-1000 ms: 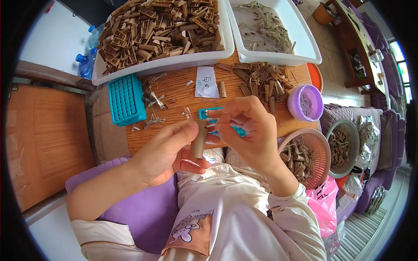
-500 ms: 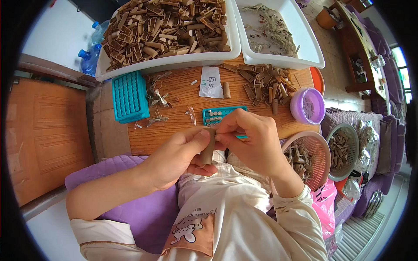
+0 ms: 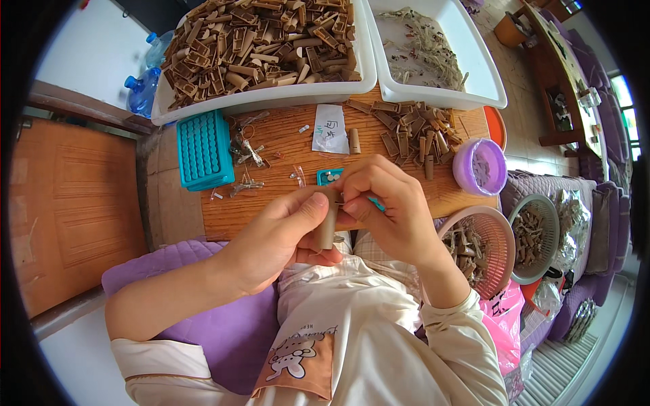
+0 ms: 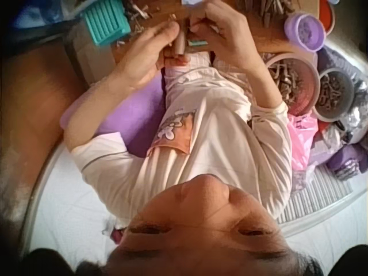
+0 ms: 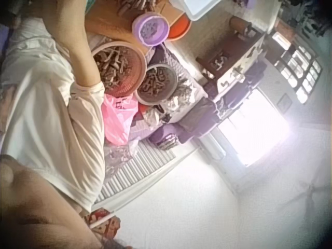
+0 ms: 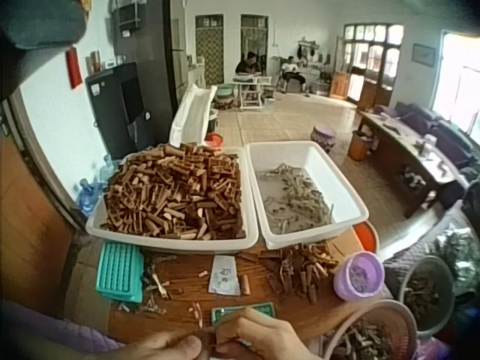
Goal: The person assembles small plastic and metal components into a larger unit by hand at a table.
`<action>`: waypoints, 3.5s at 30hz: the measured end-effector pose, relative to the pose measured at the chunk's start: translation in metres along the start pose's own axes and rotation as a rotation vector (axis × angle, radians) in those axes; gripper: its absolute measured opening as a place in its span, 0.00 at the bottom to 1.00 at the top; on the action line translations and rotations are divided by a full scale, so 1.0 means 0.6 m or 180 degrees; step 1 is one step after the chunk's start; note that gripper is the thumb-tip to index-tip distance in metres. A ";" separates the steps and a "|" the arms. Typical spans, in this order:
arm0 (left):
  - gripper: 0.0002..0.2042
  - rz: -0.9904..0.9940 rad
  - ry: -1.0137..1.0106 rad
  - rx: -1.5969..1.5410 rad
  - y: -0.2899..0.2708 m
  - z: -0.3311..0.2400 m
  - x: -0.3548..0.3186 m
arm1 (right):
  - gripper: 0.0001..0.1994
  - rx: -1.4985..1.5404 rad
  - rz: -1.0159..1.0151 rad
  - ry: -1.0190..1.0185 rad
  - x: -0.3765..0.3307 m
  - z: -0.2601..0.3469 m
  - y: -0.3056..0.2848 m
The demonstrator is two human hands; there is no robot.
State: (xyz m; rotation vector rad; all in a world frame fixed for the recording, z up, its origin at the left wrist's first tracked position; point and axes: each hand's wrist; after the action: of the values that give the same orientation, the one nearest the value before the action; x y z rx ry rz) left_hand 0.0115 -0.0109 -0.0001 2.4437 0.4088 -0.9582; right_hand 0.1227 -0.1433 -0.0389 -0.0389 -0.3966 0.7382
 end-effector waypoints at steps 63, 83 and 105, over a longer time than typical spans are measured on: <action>0.11 -0.0255 0.1380 0.1132 0.037 -0.049 0.016 | 0.14 -0.1307 -0.0179 -0.1621 0.105 0.005 -0.092; 0.08 -0.0696 0.1916 0.0755 0.016 0.017 -0.016 | 0.14 -0.0765 -0.0094 -0.1561 0.015 0.034 -0.022; 0.15 0.0031 0.1562 0.0284 -0.011 -0.018 -0.011 | 0.12 0.0280 -0.1048 -0.0228 -0.033 0.031 0.003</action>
State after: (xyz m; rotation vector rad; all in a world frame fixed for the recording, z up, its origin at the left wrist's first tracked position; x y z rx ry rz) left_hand 0.0100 -0.0006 0.0093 2.7494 0.5241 -0.3657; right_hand 0.1016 -0.1572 -0.0289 0.1333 -0.4260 0.4319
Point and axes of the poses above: each hand's wrist, its own x-axis towards the middle knuckle, its own y-axis out of the palm, z = x × y, and after that the axes turned 13 degrees about -z, right-handed
